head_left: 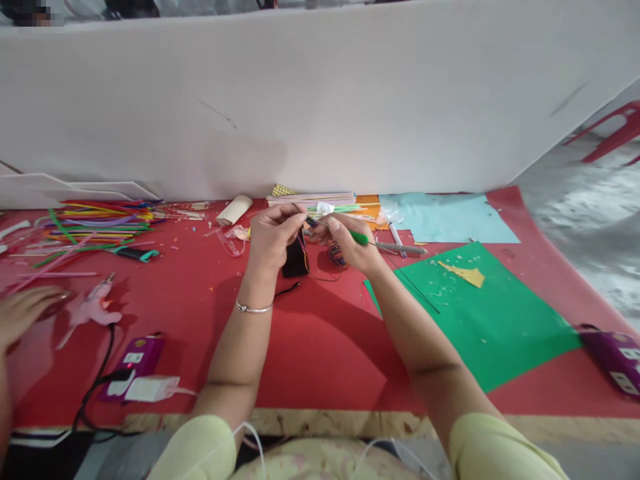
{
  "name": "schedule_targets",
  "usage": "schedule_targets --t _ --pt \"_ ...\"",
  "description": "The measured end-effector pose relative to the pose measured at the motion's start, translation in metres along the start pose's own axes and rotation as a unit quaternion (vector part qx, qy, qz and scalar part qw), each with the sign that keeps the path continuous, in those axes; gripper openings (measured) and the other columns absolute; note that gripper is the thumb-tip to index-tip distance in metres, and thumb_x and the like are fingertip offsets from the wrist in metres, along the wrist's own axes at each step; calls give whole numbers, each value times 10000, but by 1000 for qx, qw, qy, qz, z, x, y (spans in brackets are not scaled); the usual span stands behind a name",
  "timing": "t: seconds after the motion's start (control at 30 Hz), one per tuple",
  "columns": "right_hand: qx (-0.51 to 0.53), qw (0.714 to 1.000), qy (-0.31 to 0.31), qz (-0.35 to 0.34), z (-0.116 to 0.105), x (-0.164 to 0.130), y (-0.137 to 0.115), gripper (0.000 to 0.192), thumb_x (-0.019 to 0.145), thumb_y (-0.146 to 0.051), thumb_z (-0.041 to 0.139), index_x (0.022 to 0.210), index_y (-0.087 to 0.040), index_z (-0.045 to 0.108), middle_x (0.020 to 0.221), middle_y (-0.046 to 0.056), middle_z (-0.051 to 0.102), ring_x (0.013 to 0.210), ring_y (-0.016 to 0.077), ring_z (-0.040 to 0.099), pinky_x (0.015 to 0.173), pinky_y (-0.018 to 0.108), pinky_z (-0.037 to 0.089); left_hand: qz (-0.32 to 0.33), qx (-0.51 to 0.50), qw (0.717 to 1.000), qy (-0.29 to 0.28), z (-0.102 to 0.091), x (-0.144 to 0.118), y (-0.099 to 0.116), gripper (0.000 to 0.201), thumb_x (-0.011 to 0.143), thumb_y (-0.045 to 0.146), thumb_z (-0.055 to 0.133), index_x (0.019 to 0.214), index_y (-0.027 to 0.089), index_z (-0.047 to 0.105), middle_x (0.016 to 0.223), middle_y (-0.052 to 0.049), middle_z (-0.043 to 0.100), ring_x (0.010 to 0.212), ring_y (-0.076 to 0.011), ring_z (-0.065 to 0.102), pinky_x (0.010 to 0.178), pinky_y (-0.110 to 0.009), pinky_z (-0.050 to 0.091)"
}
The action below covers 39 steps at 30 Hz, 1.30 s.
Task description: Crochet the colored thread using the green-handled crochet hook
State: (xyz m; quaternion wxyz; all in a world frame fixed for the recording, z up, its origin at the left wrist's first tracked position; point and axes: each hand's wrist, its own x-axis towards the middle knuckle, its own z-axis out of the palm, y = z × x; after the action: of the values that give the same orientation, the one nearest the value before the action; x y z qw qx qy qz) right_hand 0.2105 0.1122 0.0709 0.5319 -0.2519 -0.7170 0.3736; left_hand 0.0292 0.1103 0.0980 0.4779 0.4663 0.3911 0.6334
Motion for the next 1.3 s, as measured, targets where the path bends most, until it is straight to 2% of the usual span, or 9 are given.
schedule_targets --t 0.1,0.2,0.4,0.53,0.7,0.8,0.97,1.07,1.3 --pt "-43 998 5 -37 0 0 0 481 1124 -549 501 1005 -186 794 946 73 824 868 163 780 824 300 640 36 40 998 41 2 0 -1 105 711 251 851 773 196 787 540 65 525 459 -46 380 447 -216 252" --pt "-63 996 6 -56 0 0 -3 484 1128 -546 491 992 -190 791 966 77 820 901 167 772 833 304 634 26 20 998 45 3 0 -1 109 715 264 847 765 199 775 522 67 506 451 -50 375 435 -215 232" --pt "-50 998 8 -37 -1 0 -6 507 1138 -540 468 971 -190 795 936 66 812 874 157 766 808 288 626 -36 -45 998 19 1 2 0 162 663 266 861 762 182 764 553 54 543 462 -43 406 413 -183 202" --pt "-41 999 3 -25 -2 0 -5 549 1122 -591 470 942 -193 803 898 61 807 844 159 757 784 283 637 -69 -64 995 -32 -3 1 2 216 661 259 879 831 179 775 599 52 570 483 -46 445 405 -166 226" --pt "40 999 -16 18 -3 -1 -2 519 1110 -594 499 985 -202 815 941 61 822 848 166 768 750 284 667 -106 -79 989 -69 -7 2 4 242 609 223 893 807 177 761 626 43 589 518 -51 477 411 -160 255" --pt "4 1000 -17 -5 -3 0 -2 498 1121 -560 497 978 -201 812 954 63 818 881 167 768 779 285 657 -88 -70 992 -54 -7 3 5 242 596 221 903 786 176 760 631 40 594 524 -49 474 421 -164 276" --pt "-66 994 -29 -77 -4 2 -5 414 1132 -474 518 995 -204 800 1029 77 815 988 184 779 954 337 632 -58 -69 995 -47 -7 3 4 300 589 266 964 801 183 767 659 37 617 521 -43 456 431 -170 282" --pt "-83 992 -31 -92 -5 2 -4 367 1132 -442 529 1029 -216 799 1050 77 817 1015 190 780 963 345 630 -34 -61 997 -44 -7 4 0 326 602 308 985 822 192 774 711 27 643 533 -46 454 443 -186 291" --pt "-177 973 -23 -144 -5 0 8 260 1122 -371 565 1146 -217 773 1146 103 810 1145 214 771 1035 361 622 52 75 995 33 -8 6 -10 179 748 255 926 821 209 770 734 11 685 626 -102 562 526 -217 393"
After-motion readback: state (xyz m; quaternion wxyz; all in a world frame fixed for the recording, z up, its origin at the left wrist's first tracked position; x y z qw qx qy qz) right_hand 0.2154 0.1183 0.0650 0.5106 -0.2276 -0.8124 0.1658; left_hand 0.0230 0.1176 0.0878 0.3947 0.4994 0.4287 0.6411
